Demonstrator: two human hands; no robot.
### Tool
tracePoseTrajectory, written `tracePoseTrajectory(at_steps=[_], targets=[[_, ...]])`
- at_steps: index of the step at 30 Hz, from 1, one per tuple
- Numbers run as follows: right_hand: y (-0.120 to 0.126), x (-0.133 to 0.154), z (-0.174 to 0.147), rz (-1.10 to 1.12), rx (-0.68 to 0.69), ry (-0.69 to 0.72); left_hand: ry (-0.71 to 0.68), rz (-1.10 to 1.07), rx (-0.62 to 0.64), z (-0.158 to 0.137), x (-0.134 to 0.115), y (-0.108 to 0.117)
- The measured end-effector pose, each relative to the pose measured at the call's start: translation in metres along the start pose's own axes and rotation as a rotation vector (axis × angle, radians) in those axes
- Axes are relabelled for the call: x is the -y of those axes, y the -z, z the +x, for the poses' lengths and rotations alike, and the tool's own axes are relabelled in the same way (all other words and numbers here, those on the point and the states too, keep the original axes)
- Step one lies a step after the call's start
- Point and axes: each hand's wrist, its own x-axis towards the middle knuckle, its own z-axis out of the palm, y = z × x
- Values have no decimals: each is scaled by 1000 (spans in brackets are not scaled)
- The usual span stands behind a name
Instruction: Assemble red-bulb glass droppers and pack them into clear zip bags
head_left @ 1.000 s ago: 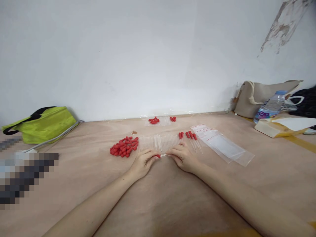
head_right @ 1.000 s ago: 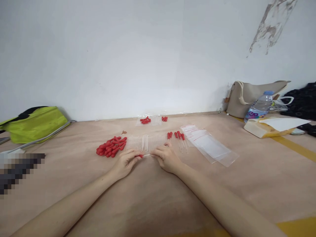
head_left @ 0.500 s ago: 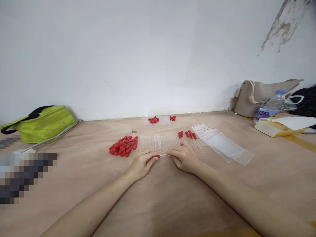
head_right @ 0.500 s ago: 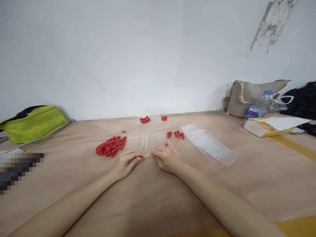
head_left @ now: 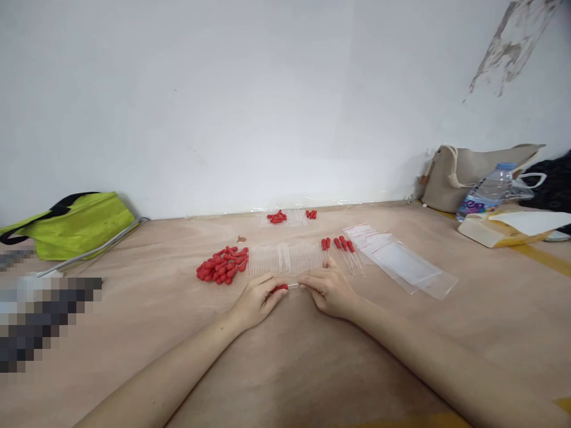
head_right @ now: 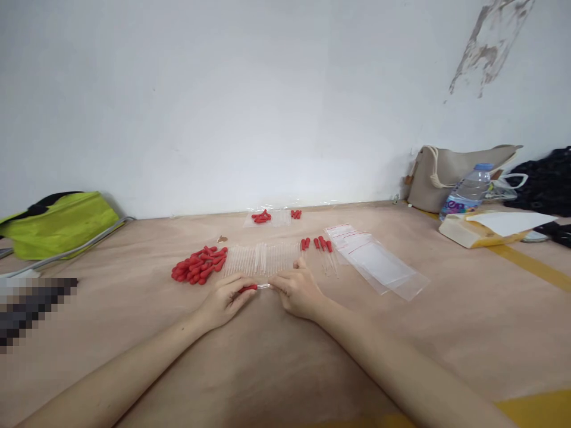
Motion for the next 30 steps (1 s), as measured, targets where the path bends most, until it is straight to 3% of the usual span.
tracePoseTrajectory(at_steps=[13, 22, 30], targets=[[-5, 8, 4, 94, 12, -70, -26, -5, -11, 0, 0, 0], [-6, 8, 6, 142, 94, -159, -44, 34, -23, -1, 5, -2], [27, 10, 25, 63, 269, -62, -19, 103, -91, -1, 5, 7]])
